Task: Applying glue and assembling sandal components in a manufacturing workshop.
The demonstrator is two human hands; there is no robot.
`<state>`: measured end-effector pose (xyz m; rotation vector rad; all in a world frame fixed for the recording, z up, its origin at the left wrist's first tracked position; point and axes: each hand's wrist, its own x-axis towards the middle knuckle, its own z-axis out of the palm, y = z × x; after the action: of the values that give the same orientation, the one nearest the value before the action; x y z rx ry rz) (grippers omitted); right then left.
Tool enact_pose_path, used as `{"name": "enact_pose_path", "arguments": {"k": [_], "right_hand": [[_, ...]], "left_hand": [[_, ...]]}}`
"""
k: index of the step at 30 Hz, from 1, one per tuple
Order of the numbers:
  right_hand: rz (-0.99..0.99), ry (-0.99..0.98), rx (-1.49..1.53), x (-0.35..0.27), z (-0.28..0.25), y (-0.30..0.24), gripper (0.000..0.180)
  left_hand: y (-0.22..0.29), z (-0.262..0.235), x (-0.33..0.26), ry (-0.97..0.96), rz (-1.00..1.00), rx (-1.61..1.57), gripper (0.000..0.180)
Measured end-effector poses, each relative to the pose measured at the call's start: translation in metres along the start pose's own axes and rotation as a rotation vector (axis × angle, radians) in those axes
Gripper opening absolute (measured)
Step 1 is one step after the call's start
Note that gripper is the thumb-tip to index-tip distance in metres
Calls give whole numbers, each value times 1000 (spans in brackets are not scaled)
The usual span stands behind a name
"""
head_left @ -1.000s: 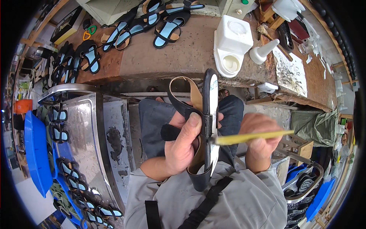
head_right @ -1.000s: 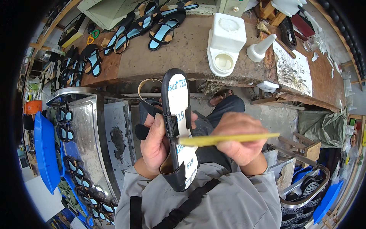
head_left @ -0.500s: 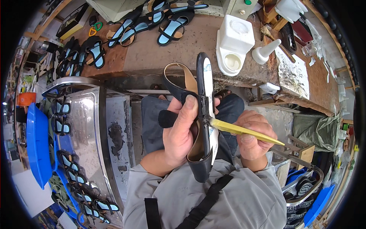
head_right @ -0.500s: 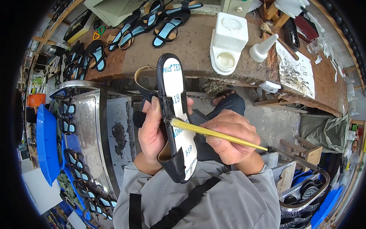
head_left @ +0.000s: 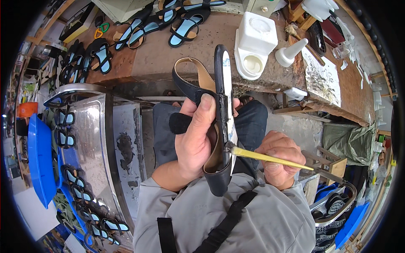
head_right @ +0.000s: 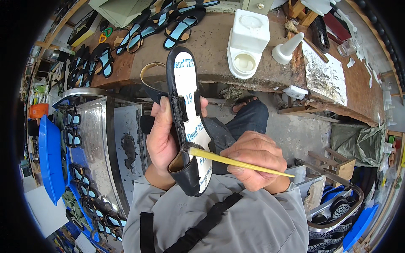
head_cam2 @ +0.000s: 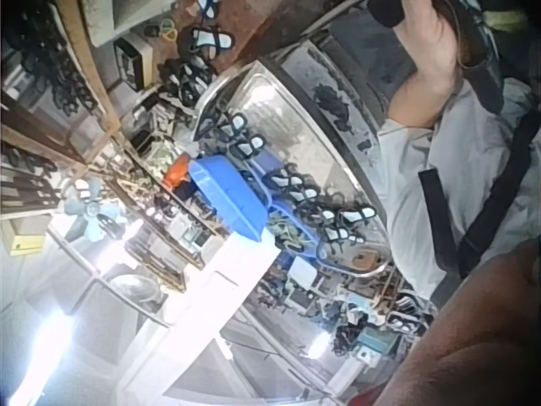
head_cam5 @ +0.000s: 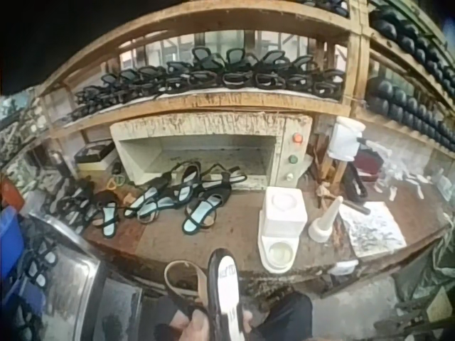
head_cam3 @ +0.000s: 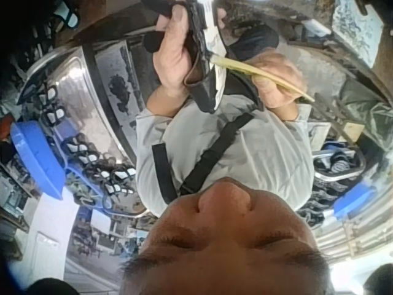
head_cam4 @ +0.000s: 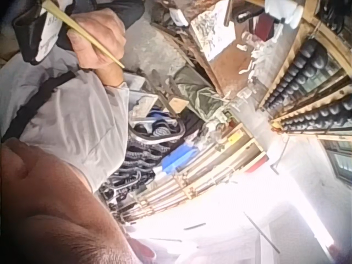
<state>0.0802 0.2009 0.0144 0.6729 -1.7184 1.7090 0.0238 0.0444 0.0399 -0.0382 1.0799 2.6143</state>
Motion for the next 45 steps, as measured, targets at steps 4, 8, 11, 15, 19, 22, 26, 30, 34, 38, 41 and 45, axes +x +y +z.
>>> {"name": "enact_pose_path", "arguments": {"k": [4,8,11,15,19,22,26,30,34,38,41,45], "right_hand": [[-35,-40,7,0,-3,-1,16],[-81,-135,14,7,-12,-1,16],[-80,-116,85,9,-14,3,18],[16,-57,45,12,-16,1,16],[12,-142,186,13,-15,-6,14],[62,-57,94,18,-13,-2,16],[31,-5,20,28,-11,5,14],[-22,38,-39,21,-10,1,12],[-48,-1,-103,29,-10,3,12],[-19,33,-82,25,-15,2,14],[-69,-51,-43,29,-7,3,14],[-76,123,-139,43,-7,21,13]], "left_hand": [[-1,3,0,24,6,-32,29],[2,5,1,11,-33,-7,28],[1,3,1,-8,-42,-6,27],[3,0,2,-33,-1,-19,26],[3,0,1,-64,60,41,28],[6,0,-5,-90,33,65,38],[5,0,-10,-101,18,60,42],[7,2,-9,-75,15,40,42],[8,-1,-11,-79,-12,67,43],[10,-1,-9,-129,-39,56,45],[11,-1,-11,-146,-49,106,45],[9,-2,-13,-157,-36,54,45]]}}
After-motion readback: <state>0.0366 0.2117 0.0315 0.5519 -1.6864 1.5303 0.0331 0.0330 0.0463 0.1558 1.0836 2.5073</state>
